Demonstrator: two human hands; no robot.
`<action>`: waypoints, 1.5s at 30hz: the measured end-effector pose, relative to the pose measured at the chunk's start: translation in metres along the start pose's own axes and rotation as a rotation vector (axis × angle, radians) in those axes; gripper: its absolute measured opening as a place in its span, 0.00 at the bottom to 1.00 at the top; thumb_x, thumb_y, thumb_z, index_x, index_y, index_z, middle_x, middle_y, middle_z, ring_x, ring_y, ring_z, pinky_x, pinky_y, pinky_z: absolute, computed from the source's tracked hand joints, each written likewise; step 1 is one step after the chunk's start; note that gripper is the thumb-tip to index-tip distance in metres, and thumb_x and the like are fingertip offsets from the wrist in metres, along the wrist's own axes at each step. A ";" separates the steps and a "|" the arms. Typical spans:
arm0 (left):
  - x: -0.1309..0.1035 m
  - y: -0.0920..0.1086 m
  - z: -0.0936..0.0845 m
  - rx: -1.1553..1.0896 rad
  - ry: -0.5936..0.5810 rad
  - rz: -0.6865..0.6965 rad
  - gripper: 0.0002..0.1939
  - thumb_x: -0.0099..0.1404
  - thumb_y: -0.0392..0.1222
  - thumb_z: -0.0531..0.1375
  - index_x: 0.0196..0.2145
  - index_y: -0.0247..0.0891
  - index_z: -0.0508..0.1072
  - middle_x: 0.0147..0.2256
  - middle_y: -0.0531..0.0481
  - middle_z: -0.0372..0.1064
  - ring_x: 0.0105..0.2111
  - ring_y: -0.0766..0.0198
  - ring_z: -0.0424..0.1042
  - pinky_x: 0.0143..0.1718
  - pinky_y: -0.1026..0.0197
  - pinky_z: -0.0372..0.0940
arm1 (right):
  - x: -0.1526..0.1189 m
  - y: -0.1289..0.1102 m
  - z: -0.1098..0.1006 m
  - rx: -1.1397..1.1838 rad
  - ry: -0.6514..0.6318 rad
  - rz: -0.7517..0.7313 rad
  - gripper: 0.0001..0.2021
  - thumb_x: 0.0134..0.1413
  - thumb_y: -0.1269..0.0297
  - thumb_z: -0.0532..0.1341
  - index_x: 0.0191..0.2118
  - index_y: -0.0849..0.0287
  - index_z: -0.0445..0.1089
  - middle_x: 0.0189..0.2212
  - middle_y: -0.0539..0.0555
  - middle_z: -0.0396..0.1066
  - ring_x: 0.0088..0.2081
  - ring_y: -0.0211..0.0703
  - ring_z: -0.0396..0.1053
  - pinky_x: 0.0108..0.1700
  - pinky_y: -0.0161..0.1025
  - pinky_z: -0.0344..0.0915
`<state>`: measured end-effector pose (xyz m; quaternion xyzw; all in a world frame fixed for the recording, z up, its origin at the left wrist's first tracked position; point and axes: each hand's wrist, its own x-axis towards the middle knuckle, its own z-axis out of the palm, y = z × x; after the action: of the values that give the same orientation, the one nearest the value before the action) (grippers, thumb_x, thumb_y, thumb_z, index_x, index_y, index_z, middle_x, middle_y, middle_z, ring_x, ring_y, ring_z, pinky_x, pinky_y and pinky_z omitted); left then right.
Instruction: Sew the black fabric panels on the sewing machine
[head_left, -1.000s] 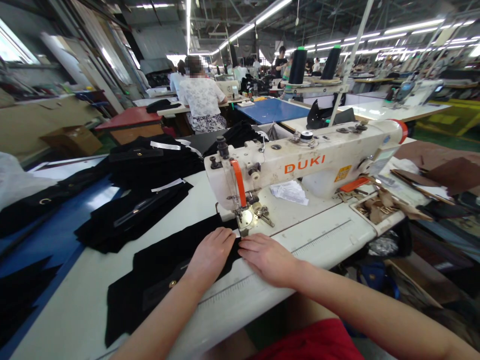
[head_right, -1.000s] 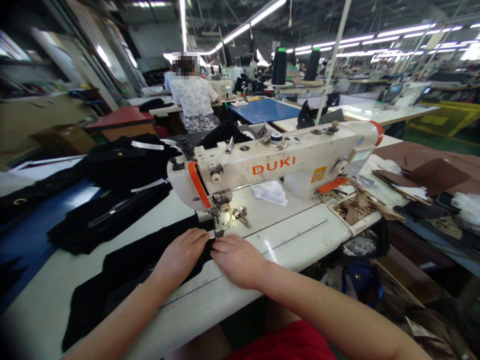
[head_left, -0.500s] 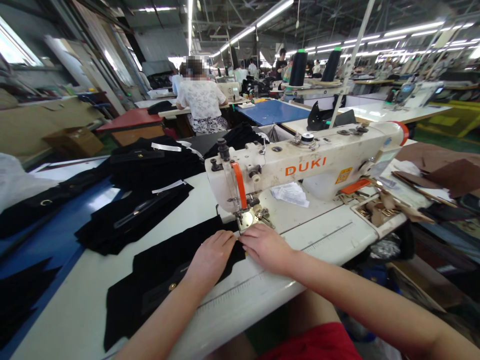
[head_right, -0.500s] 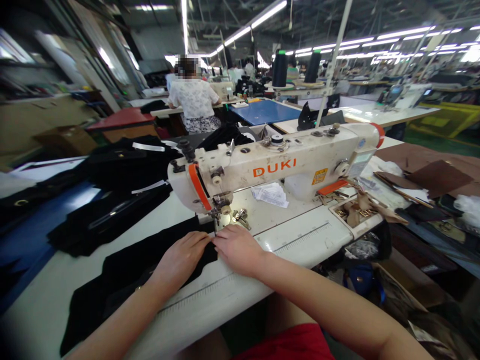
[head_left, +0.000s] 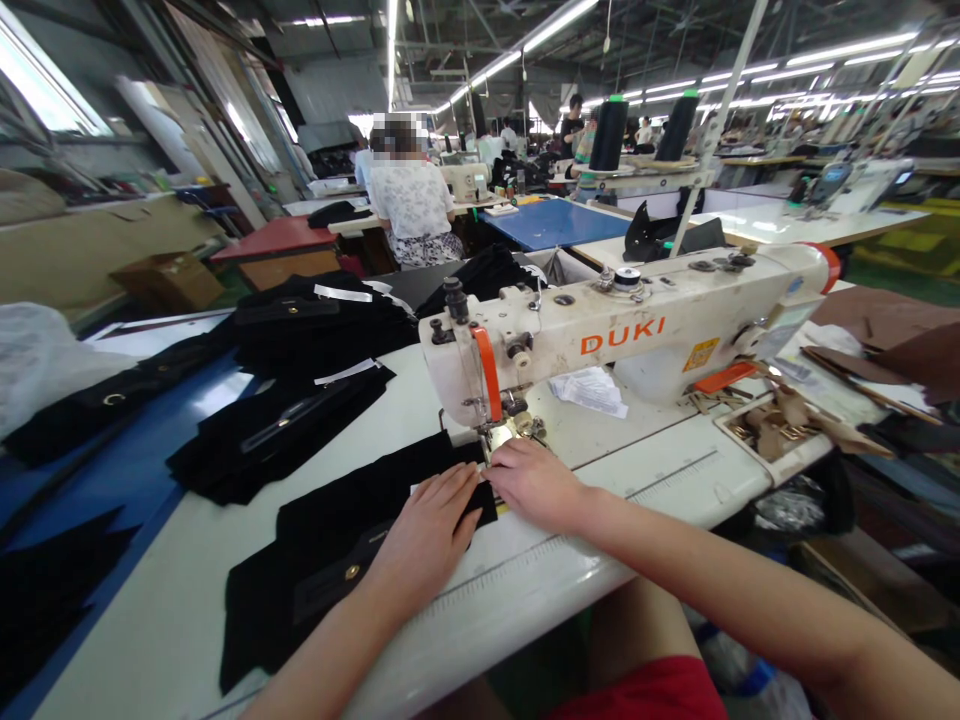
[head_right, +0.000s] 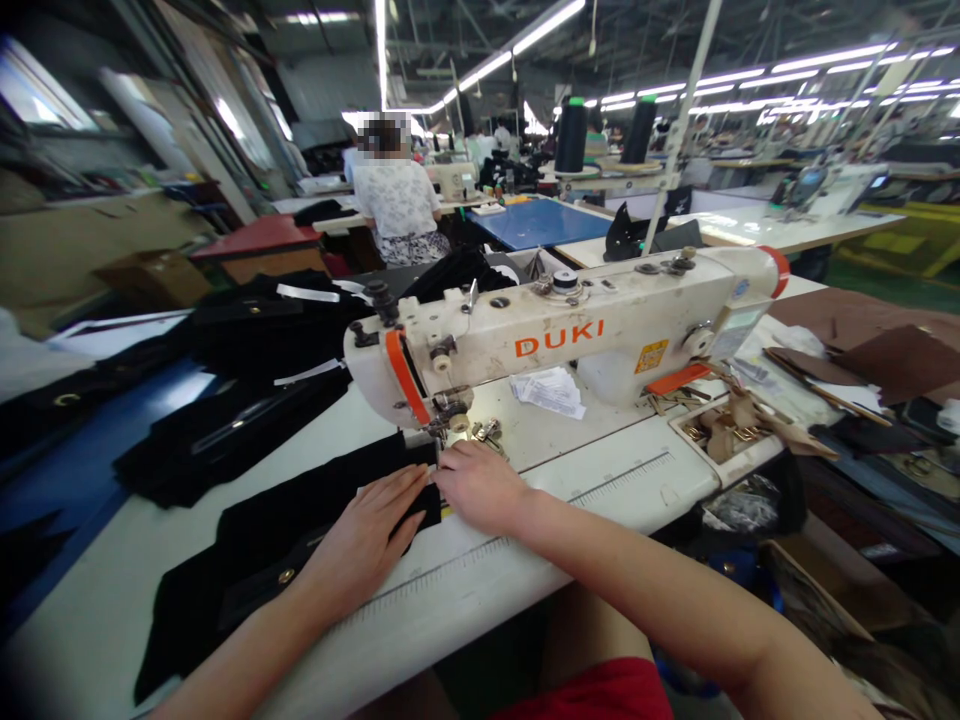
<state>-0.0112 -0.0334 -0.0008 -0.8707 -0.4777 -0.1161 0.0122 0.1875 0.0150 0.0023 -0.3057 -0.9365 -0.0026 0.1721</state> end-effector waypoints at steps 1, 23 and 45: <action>0.002 0.000 0.000 -0.009 -0.001 -0.004 0.22 0.70 0.42 0.50 0.58 0.34 0.67 0.57 0.39 0.67 0.57 0.55 0.65 0.58 0.48 0.61 | 0.001 0.003 0.000 -0.001 -0.005 -0.012 0.07 0.63 0.71 0.57 0.37 0.62 0.73 0.34 0.55 0.70 0.40 0.46 0.64 0.45 0.41 0.61; 0.031 -0.006 0.010 -0.045 0.050 -0.018 0.21 0.70 0.43 0.50 0.58 0.36 0.67 0.57 0.39 0.67 0.58 0.54 0.65 0.58 0.45 0.60 | 0.007 0.024 0.000 -0.011 0.005 0.044 0.11 0.65 0.71 0.53 0.39 0.64 0.73 0.36 0.58 0.71 0.39 0.46 0.65 0.43 0.42 0.59; 0.035 -0.007 0.008 -0.002 0.047 0.011 0.20 0.70 0.41 0.49 0.57 0.35 0.68 0.55 0.39 0.69 0.56 0.53 0.66 0.56 0.46 0.63 | 0.006 0.021 0.000 -0.010 -0.017 0.051 0.10 0.64 0.71 0.54 0.37 0.64 0.73 0.36 0.58 0.72 0.40 0.46 0.66 0.43 0.42 0.60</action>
<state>0.0018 0.0004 -0.0016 -0.8704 -0.4722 -0.1372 0.0232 0.1950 0.0359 0.0024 -0.3301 -0.9299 -0.0002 0.1624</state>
